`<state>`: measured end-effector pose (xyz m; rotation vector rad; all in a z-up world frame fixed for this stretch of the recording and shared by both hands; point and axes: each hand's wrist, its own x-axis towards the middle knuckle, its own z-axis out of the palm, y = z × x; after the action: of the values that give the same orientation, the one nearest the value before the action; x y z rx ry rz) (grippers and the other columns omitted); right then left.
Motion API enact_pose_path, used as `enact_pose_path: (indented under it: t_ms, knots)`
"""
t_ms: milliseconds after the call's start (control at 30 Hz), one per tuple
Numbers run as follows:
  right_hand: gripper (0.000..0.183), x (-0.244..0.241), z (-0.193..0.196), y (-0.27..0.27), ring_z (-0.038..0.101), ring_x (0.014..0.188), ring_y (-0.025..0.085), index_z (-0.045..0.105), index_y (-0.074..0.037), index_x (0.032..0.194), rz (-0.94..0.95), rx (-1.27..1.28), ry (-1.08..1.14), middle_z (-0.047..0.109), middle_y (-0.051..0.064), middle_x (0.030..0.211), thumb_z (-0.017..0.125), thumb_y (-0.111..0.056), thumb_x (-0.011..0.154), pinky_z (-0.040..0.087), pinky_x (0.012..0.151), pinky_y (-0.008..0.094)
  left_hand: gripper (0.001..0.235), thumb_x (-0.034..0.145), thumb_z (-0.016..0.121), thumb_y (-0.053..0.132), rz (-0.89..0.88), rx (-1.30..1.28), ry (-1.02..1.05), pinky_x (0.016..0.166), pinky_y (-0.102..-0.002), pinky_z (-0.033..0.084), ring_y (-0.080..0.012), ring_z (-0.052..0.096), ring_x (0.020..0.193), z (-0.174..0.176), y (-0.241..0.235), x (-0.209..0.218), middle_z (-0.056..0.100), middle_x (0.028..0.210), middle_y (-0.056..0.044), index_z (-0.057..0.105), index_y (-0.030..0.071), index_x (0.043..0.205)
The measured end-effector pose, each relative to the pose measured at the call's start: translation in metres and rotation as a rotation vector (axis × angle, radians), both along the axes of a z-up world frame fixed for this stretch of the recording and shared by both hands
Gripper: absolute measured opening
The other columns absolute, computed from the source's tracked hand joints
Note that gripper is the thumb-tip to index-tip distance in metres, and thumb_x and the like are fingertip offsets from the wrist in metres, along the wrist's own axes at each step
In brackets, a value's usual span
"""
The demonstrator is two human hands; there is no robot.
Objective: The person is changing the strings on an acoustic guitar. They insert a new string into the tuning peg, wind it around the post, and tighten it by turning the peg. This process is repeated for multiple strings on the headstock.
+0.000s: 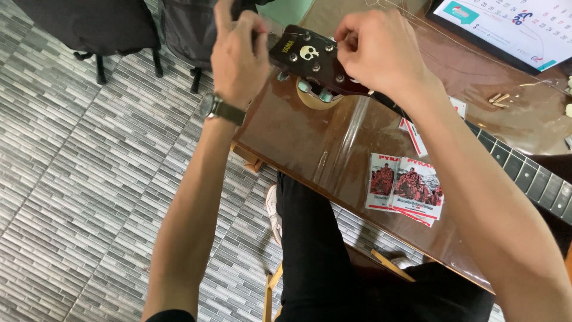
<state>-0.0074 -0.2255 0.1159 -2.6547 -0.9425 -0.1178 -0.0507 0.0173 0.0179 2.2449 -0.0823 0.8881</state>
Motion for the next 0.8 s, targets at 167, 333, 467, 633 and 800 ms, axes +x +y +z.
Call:
enact_pose_path:
  t_ms: [167,333,467,633,800]
  knots:
    - [0.016,-0.005,0.022,-0.013,0.070,0.077,0.033,0.077,-0.009,0.105,0.057,-0.124,0.085,0.075,0.004,0.078,0.064,-0.012,0.096,0.052,0.076,0.051,0.010,0.095,0.064,-0.002,0.136,-0.272,0.185,0.101,-0.039,0.061,-0.0245,0.065,0.113,0.023,0.037,-0.046,0.042,0.148,-0.020,0.065,0.008,0.099]
    - [0.012,-0.016,0.032,-0.036,0.069,0.073,0.030,0.077,-0.007,0.108,0.102,-0.101,0.126,0.074,0.007,0.081,0.072,-0.014,0.099,0.050,0.075,0.045,0.011,0.098,0.058,0.004,0.087,-0.578,0.291,0.095,-0.036,0.062,-0.0172,0.070,0.105,0.041,0.056,-0.093,0.069,0.127,-0.011,0.062,0.014,0.101]
    - [0.016,-0.030,0.027,-0.040,0.066,0.077,0.032,0.077,-0.008,0.104,0.081,-0.093,0.090,0.073,0.008,0.085,0.063,-0.011,0.099,0.048,0.078,0.048,0.014,0.102,0.058,0.002,-0.299,-1.065,0.122,0.097,-0.031,0.060,-0.0203,0.071,0.114,0.032,0.040,-0.094,0.072,0.123,-0.010,0.062,0.015,0.102]
    - [0.017,-0.021,0.003,-0.038,0.065,0.074,0.032,0.077,-0.012,0.097,0.097,-0.071,-0.103,0.070,0.004,0.083,0.061,-0.008,0.091,0.051,0.064,0.051,0.022,0.100,0.056,-0.011,-0.284,-0.426,0.062,0.085,-0.024,0.062,-0.0177,0.074,0.098,0.061,-0.012,-0.071,0.074,0.110,-0.012,0.066,0.005,0.112]
    - [0.015,-0.022,-0.005,-0.035,0.059,0.063,0.029,0.077,-0.015,0.097,0.057,-0.173,-0.255,0.056,0.000,0.075,0.063,-0.016,0.101,0.045,0.046,0.047,0.025,0.095,0.058,-0.013,-0.307,-0.174,0.038,0.047,-0.016,0.041,-0.0049,0.055,0.053,0.051,-0.033,-0.031,0.081,0.099,-0.013,0.077,0.001,0.103]
